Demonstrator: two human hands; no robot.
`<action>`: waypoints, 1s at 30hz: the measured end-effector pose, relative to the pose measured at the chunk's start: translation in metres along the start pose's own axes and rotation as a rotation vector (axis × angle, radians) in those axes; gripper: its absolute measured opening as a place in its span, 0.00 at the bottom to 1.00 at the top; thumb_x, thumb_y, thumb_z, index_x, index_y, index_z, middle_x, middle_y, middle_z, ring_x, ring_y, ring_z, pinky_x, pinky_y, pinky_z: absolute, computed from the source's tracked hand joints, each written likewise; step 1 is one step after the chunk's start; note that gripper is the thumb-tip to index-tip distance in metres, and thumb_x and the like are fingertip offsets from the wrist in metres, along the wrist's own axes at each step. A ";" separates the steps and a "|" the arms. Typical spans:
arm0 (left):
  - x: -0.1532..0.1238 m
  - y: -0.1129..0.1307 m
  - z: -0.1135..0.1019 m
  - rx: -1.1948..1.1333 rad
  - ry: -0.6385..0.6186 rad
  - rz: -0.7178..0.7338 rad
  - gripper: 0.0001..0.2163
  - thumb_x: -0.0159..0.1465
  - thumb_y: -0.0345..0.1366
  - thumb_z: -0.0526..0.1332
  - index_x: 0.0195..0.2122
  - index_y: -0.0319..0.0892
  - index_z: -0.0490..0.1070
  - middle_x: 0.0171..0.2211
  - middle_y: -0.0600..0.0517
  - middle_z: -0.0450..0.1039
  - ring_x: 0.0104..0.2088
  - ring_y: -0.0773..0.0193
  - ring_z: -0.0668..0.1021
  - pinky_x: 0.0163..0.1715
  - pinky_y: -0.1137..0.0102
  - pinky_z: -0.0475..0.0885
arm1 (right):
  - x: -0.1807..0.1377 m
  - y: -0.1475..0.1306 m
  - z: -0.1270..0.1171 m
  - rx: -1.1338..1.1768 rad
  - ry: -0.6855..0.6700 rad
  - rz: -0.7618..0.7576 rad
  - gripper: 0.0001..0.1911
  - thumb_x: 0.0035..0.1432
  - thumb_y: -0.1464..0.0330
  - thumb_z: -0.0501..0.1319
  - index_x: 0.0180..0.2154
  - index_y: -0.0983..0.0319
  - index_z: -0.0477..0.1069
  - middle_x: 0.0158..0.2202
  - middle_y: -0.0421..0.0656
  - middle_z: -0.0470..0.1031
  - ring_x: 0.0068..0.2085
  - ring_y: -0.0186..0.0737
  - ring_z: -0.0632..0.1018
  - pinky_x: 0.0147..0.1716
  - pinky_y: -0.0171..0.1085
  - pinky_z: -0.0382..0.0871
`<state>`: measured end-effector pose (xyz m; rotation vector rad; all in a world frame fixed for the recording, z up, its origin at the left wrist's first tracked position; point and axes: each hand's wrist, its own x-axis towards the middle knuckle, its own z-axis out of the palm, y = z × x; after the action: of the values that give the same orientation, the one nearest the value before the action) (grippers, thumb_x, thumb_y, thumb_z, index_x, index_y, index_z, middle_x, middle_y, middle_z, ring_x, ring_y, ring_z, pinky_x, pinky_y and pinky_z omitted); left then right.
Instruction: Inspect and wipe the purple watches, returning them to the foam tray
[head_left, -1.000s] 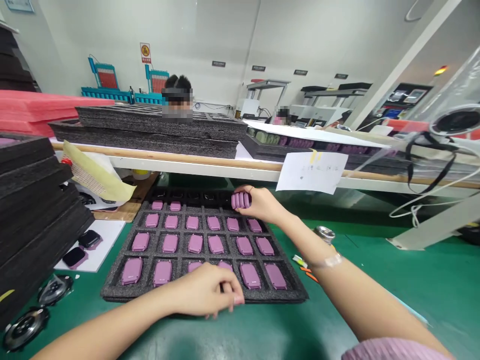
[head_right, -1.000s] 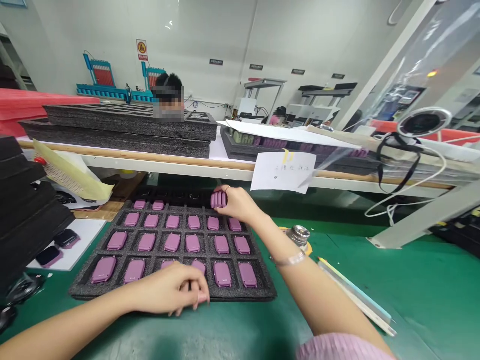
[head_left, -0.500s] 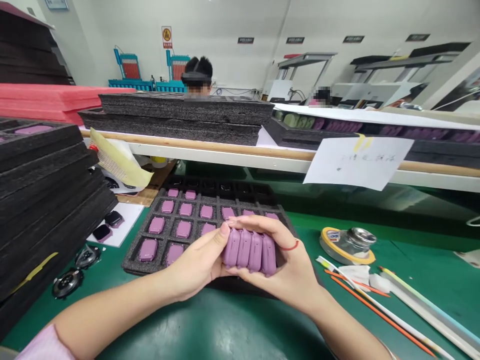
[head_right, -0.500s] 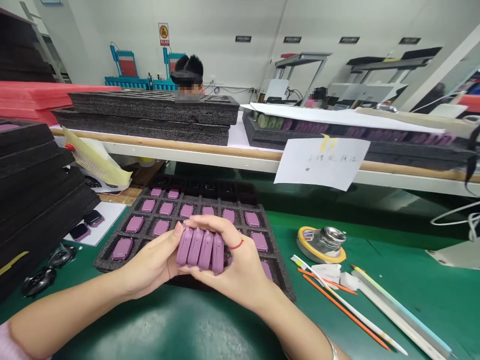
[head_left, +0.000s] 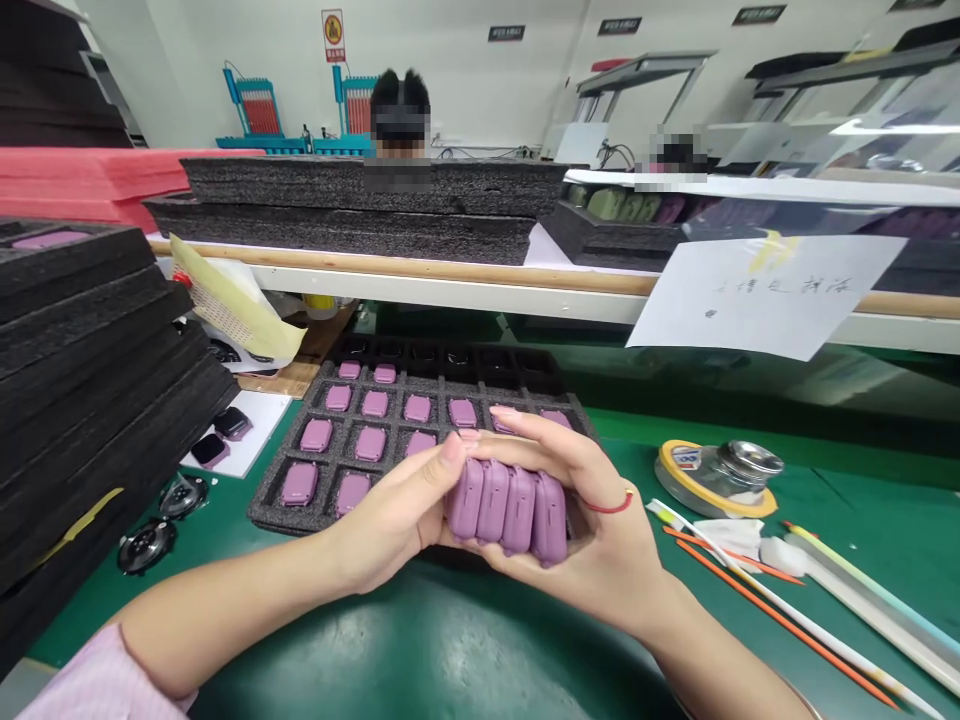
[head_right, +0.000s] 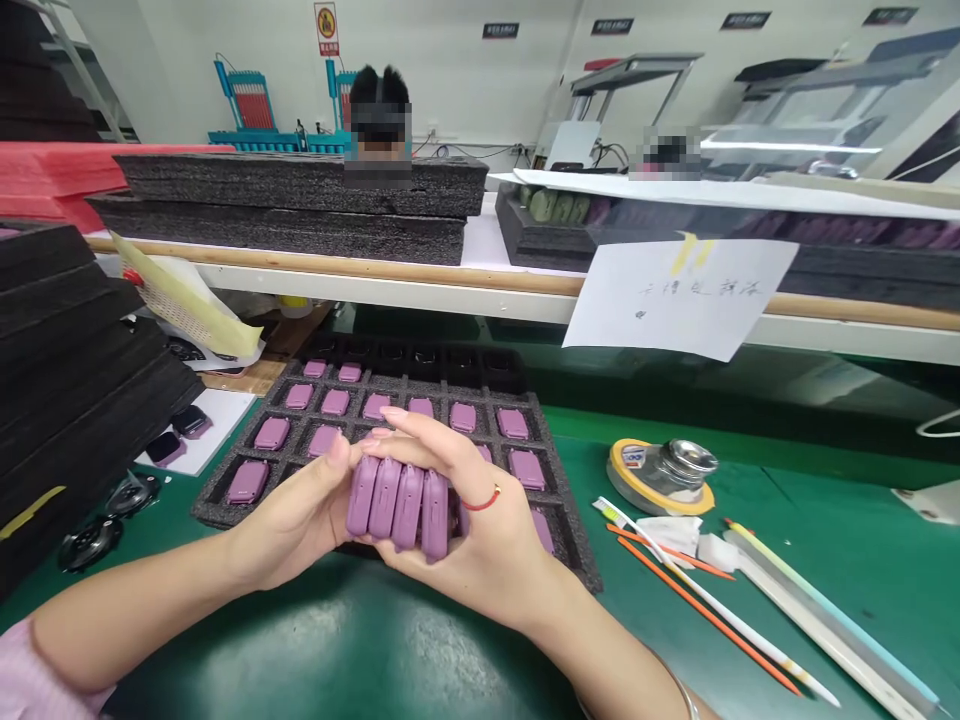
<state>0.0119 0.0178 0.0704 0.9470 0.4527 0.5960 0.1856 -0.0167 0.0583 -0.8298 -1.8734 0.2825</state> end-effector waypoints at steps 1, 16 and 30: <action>0.000 0.002 -0.001 0.025 -0.006 -0.003 0.22 0.60 0.55 0.68 0.41 0.38 0.74 0.31 0.53 0.72 0.32 0.70 0.74 0.35 0.73 0.72 | 0.000 0.000 0.000 -0.002 -0.012 0.000 0.43 0.51 0.77 0.69 0.66 0.56 0.56 0.53 0.44 0.80 0.54 0.42 0.81 0.59 0.40 0.74; 0.001 -0.001 -0.003 0.232 0.016 0.061 0.19 0.61 0.42 0.71 0.49 0.41 0.71 0.46 0.47 0.78 0.50 0.56 0.80 0.50 0.64 0.74 | -0.002 -0.001 0.006 -0.088 0.004 0.031 0.37 0.53 0.75 0.68 0.62 0.55 0.60 0.54 0.43 0.79 0.52 0.44 0.83 0.52 0.39 0.81; 0.002 0.000 0.000 0.233 -0.054 0.087 0.18 0.59 0.42 0.72 0.48 0.42 0.74 0.45 0.47 0.77 0.49 0.56 0.79 0.50 0.63 0.73 | -0.002 -0.004 0.006 0.016 0.012 0.096 0.44 0.53 0.69 0.73 0.66 0.55 0.57 0.53 0.43 0.81 0.52 0.42 0.82 0.54 0.36 0.79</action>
<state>0.0136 0.0197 0.0703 1.2076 0.4401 0.6035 0.1797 -0.0197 0.0563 -0.9097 -1.8207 0.3511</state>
